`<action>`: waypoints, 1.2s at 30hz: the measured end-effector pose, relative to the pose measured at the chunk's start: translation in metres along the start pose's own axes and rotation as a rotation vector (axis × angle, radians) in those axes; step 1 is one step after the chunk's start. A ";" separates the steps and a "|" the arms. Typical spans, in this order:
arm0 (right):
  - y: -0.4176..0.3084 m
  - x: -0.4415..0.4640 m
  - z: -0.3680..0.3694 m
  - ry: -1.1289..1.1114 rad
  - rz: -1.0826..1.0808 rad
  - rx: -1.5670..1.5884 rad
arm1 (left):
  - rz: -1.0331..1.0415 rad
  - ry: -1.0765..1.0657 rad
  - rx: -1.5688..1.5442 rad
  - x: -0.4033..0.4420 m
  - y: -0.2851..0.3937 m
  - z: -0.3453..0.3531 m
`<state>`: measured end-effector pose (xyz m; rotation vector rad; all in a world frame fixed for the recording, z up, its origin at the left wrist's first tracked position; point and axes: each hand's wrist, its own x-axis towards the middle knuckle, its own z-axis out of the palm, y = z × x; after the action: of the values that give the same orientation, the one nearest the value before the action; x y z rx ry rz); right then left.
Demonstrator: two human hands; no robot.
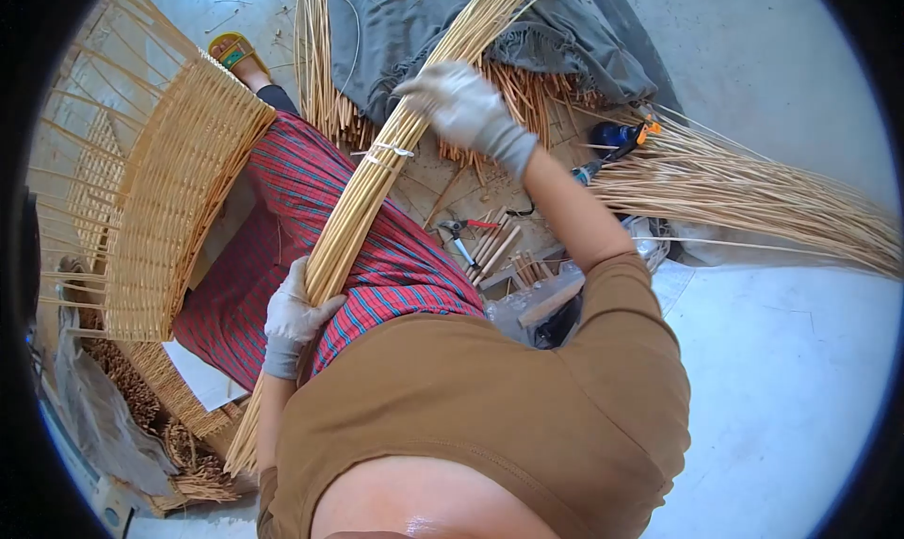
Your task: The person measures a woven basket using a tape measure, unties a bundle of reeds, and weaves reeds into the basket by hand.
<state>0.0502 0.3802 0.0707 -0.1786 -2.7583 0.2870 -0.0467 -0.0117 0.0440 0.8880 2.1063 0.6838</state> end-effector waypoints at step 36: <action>-0.006 -0.156 0.022 -1.289 0.512 -0.496 | -0.038 0.212 -0.171 0.016 -0.021 -0.050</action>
<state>0.1859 0.3459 -0.0012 -1.2054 -3.9468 -0.3130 -0.1016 -0.0217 0.0522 0.7058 2.2031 0.9582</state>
